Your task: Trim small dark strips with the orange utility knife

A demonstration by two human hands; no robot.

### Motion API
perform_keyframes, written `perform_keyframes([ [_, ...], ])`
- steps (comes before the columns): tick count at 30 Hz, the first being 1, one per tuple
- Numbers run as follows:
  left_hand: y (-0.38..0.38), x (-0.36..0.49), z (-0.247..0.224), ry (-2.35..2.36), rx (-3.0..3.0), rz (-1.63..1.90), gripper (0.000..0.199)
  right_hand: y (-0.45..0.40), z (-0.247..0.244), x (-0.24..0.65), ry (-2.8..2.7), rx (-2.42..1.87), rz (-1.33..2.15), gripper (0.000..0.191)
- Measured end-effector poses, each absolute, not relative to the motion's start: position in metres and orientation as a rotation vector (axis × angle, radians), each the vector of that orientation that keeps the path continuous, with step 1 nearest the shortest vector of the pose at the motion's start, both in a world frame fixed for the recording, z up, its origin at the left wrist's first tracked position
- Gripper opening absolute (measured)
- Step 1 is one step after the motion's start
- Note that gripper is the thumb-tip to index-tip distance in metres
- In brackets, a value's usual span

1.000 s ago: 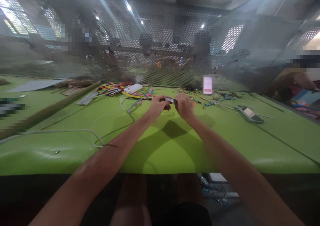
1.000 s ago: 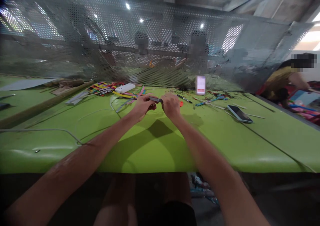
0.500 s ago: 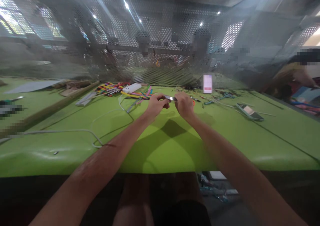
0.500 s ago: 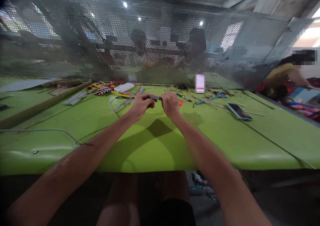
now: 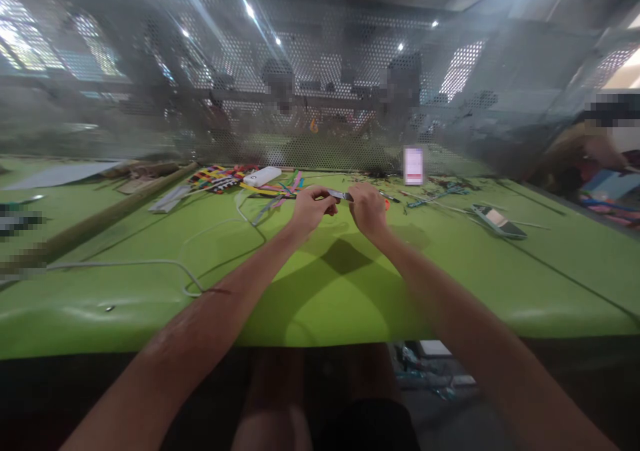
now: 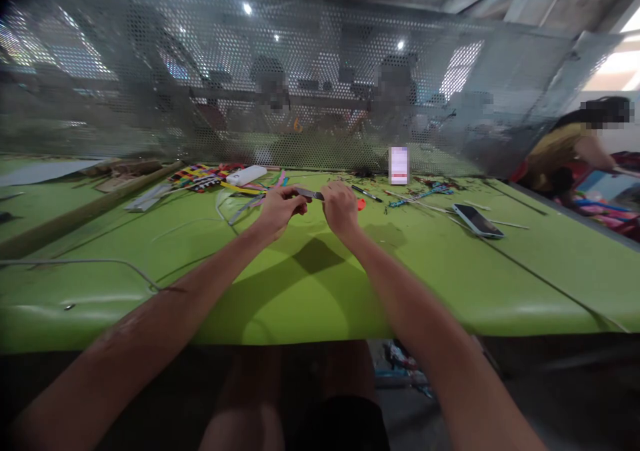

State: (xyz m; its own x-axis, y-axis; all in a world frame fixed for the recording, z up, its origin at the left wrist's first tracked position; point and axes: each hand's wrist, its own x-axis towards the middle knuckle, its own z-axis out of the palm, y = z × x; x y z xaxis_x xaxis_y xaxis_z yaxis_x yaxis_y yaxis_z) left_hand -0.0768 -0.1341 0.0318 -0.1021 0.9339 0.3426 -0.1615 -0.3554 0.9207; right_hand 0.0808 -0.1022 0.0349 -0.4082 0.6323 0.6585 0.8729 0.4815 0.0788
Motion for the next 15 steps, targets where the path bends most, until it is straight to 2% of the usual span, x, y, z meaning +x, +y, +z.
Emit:
perform_keyframes([
  [15, -0.1341, -0.0774, 0.0337, 0.963, 1.301, 1.633, 0.011, -0.1034, 0.0359, 0.0795, -2.155, -1.259, -0.526, 0.028],
])
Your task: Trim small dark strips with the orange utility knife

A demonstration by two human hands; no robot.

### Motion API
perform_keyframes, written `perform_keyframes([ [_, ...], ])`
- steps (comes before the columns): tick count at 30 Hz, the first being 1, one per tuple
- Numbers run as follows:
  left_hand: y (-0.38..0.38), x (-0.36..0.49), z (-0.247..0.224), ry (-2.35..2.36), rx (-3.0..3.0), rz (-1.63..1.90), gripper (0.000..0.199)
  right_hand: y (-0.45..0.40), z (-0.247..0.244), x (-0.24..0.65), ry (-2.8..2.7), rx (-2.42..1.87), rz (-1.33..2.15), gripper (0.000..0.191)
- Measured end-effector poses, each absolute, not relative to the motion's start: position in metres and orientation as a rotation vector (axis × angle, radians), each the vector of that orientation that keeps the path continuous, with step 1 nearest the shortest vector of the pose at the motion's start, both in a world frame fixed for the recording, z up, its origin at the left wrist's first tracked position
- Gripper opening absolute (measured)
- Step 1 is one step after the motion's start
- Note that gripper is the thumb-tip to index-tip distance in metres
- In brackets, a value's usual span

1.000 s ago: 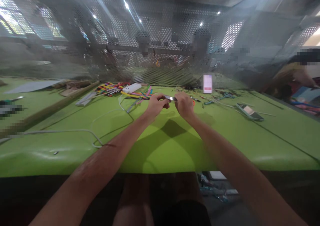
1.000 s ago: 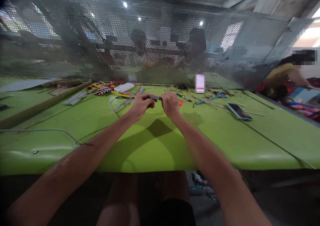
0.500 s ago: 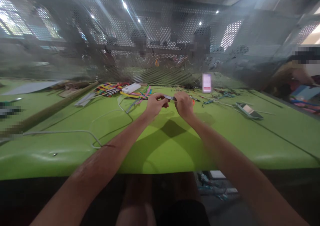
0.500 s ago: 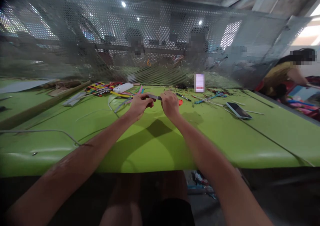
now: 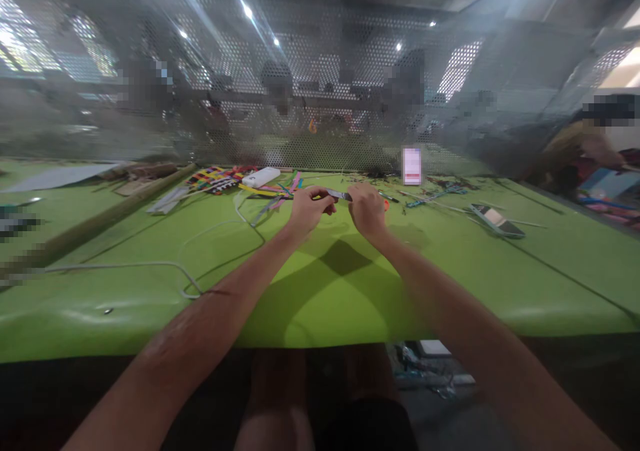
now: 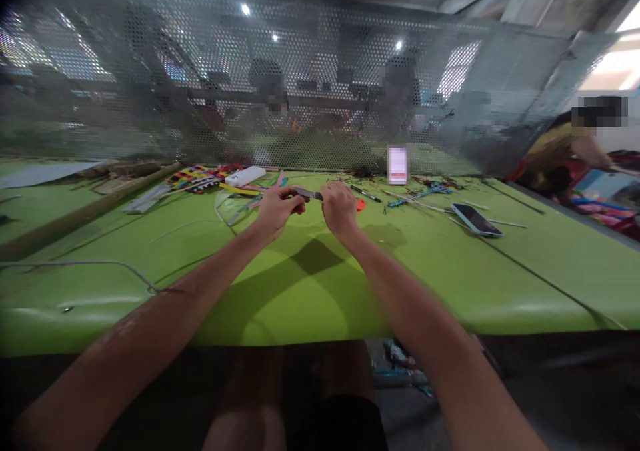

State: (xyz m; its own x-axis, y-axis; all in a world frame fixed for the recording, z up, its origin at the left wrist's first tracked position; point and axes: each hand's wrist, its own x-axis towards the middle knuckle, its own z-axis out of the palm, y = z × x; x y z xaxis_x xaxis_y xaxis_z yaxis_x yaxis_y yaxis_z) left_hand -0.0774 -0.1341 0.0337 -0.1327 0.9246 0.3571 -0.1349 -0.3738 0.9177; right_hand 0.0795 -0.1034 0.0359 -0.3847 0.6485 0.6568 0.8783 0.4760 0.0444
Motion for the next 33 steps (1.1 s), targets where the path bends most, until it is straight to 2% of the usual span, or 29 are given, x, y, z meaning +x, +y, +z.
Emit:
perform_keyframes([
  [9, -0.135, -0.079, 0.035, 0.975, 1.309, 1.625, 0.011, -0.102, 0.033, 0.081, -2.131, -1.241, -0.521, 0.027],
  [13, -0.137, -0.078, 0.034, 0.930, 1.353, 1.610, 0.001, -0.097, 0.031, 0.084, -2.083, -1.261, -0.501, 0.025],
  [17, -0.138, -0.076, 0.032, 0.955, 1.351, 1.587, 0.004, -0.089, 0.033, 0.090, -1.973, -1.292, -0.389, 0.019],
  [23, -0.141, -0.075, 0.033, 0.941, 1.293, 1.591, 0.010, -0.085, 0.036, 0.088, -1.865, -1.173, -0.218, 0.029],
  [28, -0.143, -0.074, 0.036, 0.916, 1.237, 1.573, 0.010, -0.091, 0.037, 0.085, -1.937, -1.121, -0.272, 0.028],
  [33, -0.145, -0.073, 0.039, 0.875, 1.168, 1.550, 0.008, -0.096, 0.038, 0.086, -2.083, -1.210, -0.377, 0.017],
])
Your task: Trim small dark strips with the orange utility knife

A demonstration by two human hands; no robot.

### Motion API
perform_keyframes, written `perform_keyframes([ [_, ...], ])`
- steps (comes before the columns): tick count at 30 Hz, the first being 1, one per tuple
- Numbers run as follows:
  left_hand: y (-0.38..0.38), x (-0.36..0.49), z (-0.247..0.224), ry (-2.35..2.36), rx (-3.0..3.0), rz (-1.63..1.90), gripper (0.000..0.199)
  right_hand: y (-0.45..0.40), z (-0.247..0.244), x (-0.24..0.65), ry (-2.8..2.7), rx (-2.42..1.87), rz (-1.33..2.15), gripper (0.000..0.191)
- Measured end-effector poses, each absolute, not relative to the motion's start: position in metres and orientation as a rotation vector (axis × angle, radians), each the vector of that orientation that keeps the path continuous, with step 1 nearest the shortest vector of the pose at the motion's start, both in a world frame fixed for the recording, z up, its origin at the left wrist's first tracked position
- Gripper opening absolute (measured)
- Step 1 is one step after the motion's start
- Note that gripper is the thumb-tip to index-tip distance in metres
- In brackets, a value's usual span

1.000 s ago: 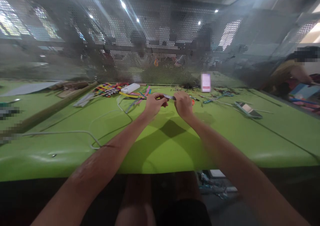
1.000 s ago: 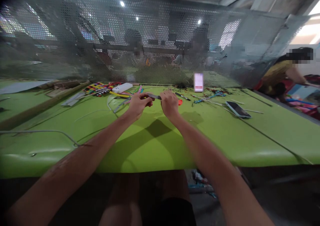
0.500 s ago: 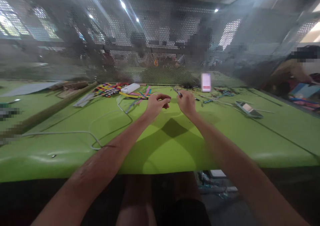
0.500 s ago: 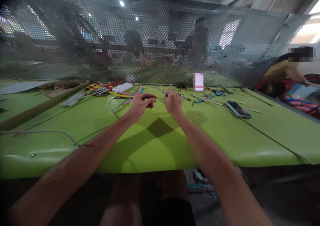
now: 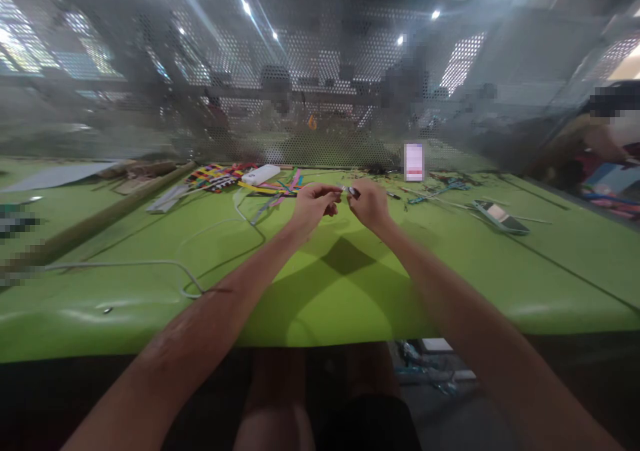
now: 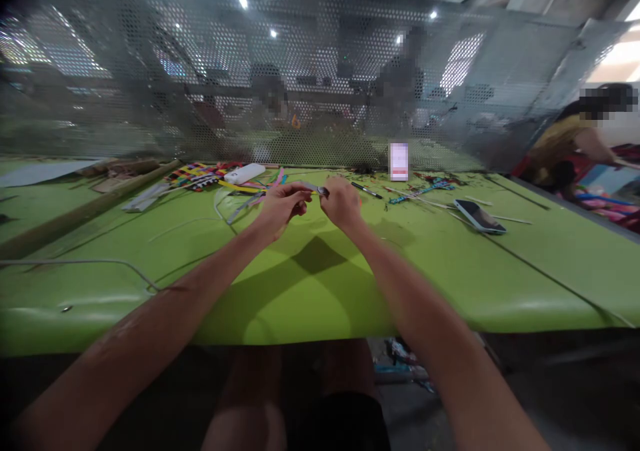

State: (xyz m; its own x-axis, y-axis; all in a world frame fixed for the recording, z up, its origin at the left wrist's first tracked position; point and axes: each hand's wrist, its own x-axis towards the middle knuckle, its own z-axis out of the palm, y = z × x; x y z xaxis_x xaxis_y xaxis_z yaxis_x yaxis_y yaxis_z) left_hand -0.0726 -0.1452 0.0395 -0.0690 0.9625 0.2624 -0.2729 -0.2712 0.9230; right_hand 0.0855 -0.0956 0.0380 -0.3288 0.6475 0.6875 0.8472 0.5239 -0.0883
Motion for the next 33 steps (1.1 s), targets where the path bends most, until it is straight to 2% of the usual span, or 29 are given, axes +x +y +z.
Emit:
perform_keyframes([
  [8, -0.148, -0.071, 0.042, 0.891, 1.173, 1.554, 0.012, -0.101, 0.041, 0.083, -2.149, -1.287, -0.431, 0.017],
  [14, -0.148, -0.072, 0.040, 0.860, 1.188, 1.561, 0.008, -0.099, 0.040, 0.085, -2.112, -1.336, -0.387, 0.017],
  [17, -0.147, -0.073, 0.039, 0.860, 1.207, 1.547, 0.012, -0.095, 0.038, 0.087, -2.007, -1.364, -0.317, 0.017],
  [20, -0.147, -0.073, 0.038, 0.865, 1.215, 1.543, 0.011, -0.093, 0.039, 0.086, -1.828, -1.223, -0.011, 0.031],
  [22, -0.147, -0.072, 0.038, 0.880, 1.199, 1.537, 0.010, -0.094, 0.041, 0.084, -1.687, -1.017, 0.394, 0.040],
  [25, -0.148, -0.070, 0.040, 0.899, 1.175, 1.534, 0.010, -0.102, 0.045, 0.077, -1.538, -0.692, 0.937, 0.040],
  [30, -0.152, -0.069, 0.044, 0.896, 1.137, 1.532, 0.009, -0.115, 0.052, 0.071, -1.475, -0.513, 1.137, 0.042],
  [33, -0.152, -0.069, 0.045, 0.901, 1.120, 1.528, 0.010, -0.118, 0.057, 0.073, -1.408, -0.460, 1.237, 0.033],
])
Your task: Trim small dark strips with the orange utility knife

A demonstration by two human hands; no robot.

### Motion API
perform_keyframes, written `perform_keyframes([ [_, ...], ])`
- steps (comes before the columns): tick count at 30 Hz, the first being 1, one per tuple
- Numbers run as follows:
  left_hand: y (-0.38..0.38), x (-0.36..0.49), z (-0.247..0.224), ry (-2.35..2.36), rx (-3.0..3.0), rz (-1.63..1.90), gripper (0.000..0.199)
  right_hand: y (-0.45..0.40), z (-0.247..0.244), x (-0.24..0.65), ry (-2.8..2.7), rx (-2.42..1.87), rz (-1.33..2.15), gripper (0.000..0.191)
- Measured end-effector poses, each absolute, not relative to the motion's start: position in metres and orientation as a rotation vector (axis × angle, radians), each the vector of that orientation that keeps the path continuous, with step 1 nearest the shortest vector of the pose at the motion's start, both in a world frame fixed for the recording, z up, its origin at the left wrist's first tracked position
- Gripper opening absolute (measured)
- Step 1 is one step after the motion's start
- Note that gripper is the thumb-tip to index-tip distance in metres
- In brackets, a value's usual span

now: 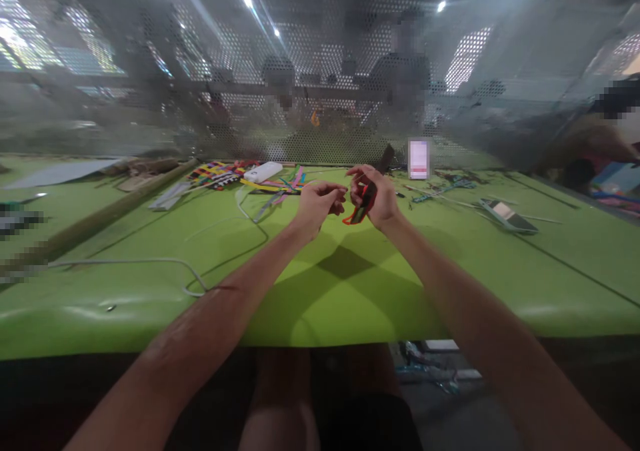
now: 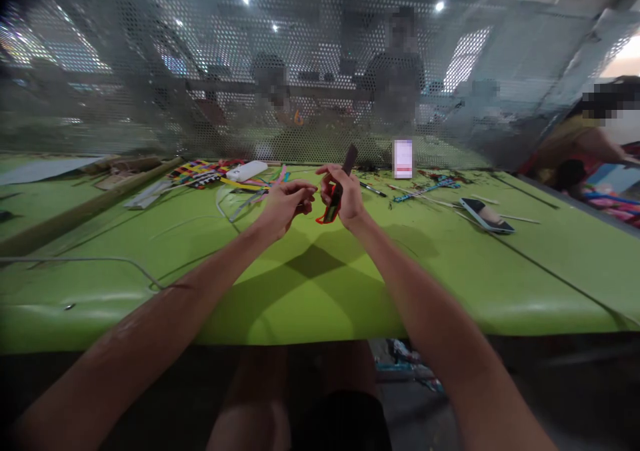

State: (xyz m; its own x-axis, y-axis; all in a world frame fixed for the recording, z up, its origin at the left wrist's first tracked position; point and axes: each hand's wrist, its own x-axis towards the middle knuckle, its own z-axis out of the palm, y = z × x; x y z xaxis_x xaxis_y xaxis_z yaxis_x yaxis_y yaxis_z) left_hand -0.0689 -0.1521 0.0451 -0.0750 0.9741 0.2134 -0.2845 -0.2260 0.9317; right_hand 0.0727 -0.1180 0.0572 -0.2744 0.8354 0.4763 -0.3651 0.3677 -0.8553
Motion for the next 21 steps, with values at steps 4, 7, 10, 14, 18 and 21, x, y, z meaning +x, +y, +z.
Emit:
perform_keyframes([
  [4, -0.150, -0.069, 0.044, 0.899, 1.117, 1.547, 0.007, -0.120, 0.062, 0.075, -1.429, -0.461, 1.238, 0.025],
  [7, -0.150, -0.069, 0.045, 0.874, 1.122, 1.554, 0.006, -0.120, 0.060, 0.073, -1.445, -0.518, 1.163, 0.019],
  [10, -0.152, -0.069, 0.046, 0.857, 1.133, 1.549, 0.006, -0.119, 0.057, 0.070, -1.458, -0.579, 1.142, 0.023],
  [14, -0.152, -0.070, 0.047, 0.850, 1.137, 1.556, 0.006, -0.110, 0.052, 0.071, -1.450, -0.648, 1.148, 0.029],
  [18, -0.150, -0.070, 0.047, 0.934, 1.122, 1.618, 0.006, -0.098, 0.052, 0.078, -1.309, -0.825, 0.630, 0.032],
  [21, -0.149, -0.071, 0.046, 0.974, 1.146, 1.683, 0.009, -0.099, 0.054, 0.080, -1.457, -0.794, 0.117, 0.019],
])
